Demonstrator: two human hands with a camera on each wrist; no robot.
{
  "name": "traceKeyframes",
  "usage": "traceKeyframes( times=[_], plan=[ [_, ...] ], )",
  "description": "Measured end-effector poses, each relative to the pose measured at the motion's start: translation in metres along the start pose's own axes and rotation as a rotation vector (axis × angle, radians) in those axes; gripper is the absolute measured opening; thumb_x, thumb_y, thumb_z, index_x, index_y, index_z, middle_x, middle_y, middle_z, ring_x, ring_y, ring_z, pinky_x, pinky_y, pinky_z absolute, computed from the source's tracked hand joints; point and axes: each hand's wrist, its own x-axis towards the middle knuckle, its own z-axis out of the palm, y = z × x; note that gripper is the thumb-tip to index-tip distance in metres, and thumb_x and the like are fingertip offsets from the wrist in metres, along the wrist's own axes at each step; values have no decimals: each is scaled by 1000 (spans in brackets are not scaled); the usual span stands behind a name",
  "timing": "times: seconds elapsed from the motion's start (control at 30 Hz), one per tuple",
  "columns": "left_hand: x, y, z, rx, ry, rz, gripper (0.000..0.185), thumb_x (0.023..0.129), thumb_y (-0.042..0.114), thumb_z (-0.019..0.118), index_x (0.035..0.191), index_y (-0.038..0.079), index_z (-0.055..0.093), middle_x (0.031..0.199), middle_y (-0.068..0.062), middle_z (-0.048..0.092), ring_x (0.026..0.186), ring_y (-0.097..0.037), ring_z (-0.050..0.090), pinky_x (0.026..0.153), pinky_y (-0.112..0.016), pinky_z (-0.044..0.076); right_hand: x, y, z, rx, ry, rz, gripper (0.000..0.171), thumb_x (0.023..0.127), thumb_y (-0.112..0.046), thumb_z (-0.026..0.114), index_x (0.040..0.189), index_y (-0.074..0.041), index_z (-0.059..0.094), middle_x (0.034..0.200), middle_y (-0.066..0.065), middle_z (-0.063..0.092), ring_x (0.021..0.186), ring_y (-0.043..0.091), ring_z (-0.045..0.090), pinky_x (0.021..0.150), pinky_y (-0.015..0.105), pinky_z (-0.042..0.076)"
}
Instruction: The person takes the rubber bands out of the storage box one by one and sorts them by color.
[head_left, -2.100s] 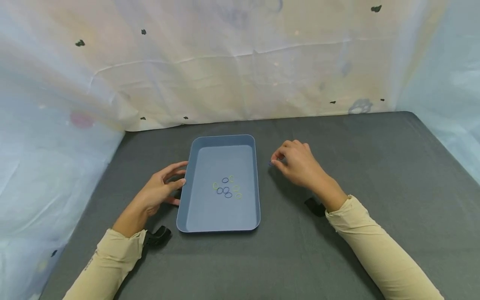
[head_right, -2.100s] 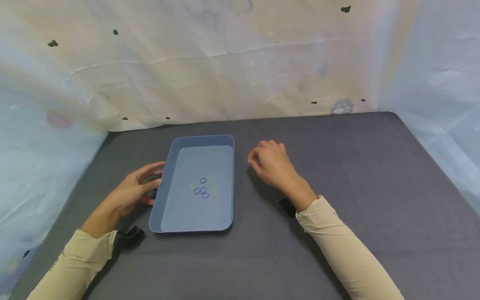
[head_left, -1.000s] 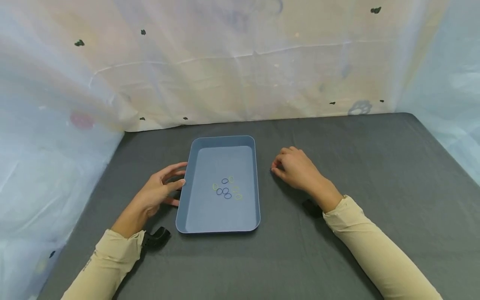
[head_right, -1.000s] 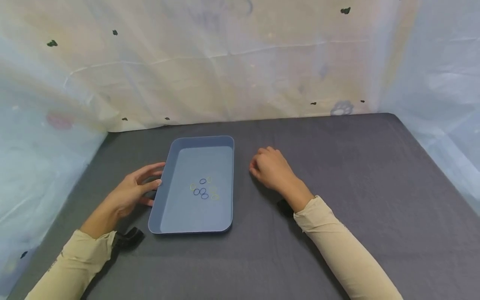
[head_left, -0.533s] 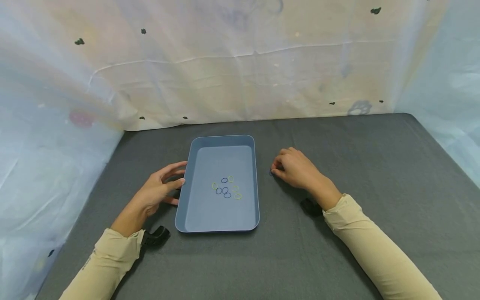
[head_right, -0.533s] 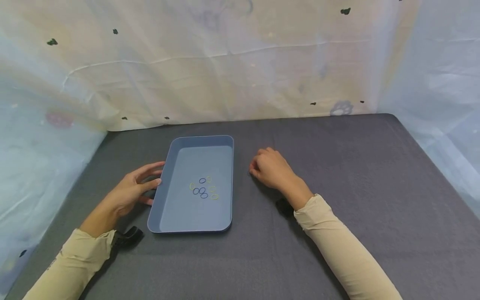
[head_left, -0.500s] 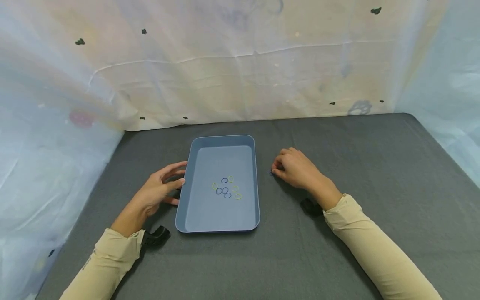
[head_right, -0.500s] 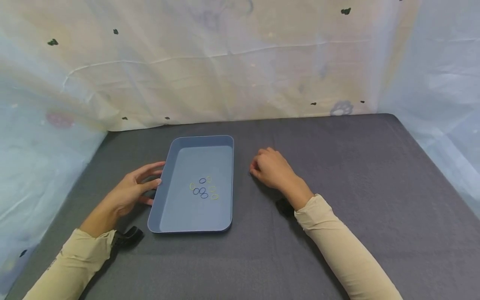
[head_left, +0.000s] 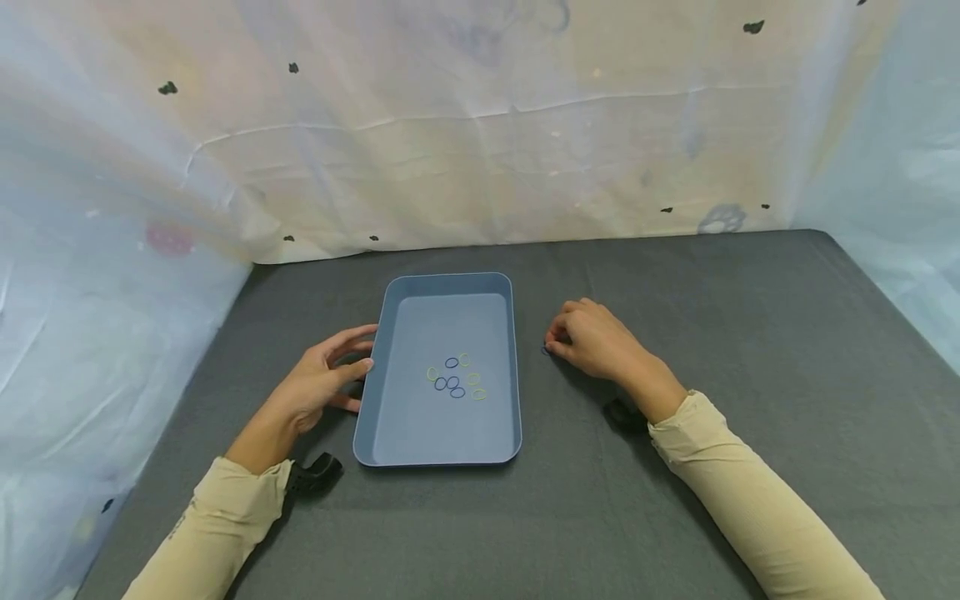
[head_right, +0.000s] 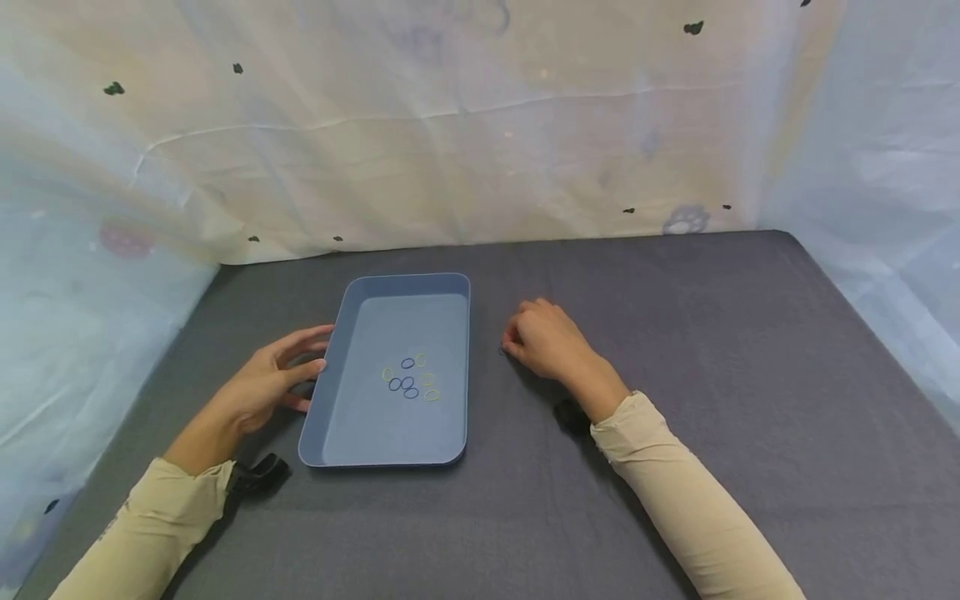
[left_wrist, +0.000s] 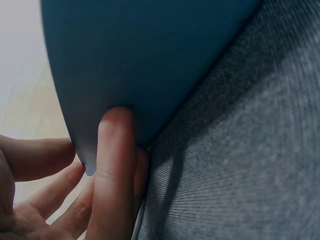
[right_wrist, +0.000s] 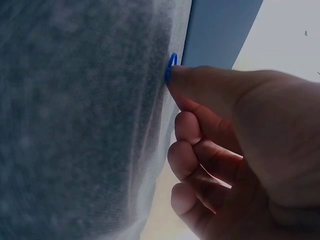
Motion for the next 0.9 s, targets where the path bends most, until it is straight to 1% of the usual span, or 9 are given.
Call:
traceKeyframes(
  times=[0.17,0.37,0.47,0.63,0.73,0.9],
  plan=[
    [-2,0,0,6,3,-5,60,102,14,57,156,19,32,156,-21,34,118,-35,59,68,-46,62,0,1,2,-1,2,-1,7,91,-21,74,88,-16,78,88,2,66,86,24,57,85,47,47],
    [-2,1,0,-4,2,-6,60,102,15,57,156,20,32,157,-20,34,117,-35,58,69,-47,62,0,0,2,-9,13,4,6,90,-21,75,88,-17,78,89,1,66,87,24,58,85,48,47],
    [-1,1,0,-3,-5,-3,60,102,17,58,157,20,32,157,-20,33,116,-33,59,70,-47,62,0,-1,0,-7,19,13,7,90,-22,75,89,-17,78,89,1,66,87,25,58,84,46,48],
    [-1,0,-2,10,-1,3,60,102,18,58,156,21,32,157,-19,34,115,-32,59,69,-46,62,2,-6,-4,28,17,27,9,91,-24,74,90,-17,78,91,1,66,89,24,60,83,44,49],
    [-1,0,0,14,-4,0,61,102,18,58,157,21,32,157,-19,34,115,-32,59,70,-46,62,1,-9,-6,39,20,34,9,91,-24,74,90,-17,78,91,1,66,90,24,60,82,43,49],
    [-1,2,1,37,5,-9,60,103,18,57,157,21,31,157,-19,34,117,-33,59,69,-44,62,2,-16,-9,47,71,15,8,90,-24,75,91,-16,78,92,0,66,88,23,59,79,41,48]
  ],
)
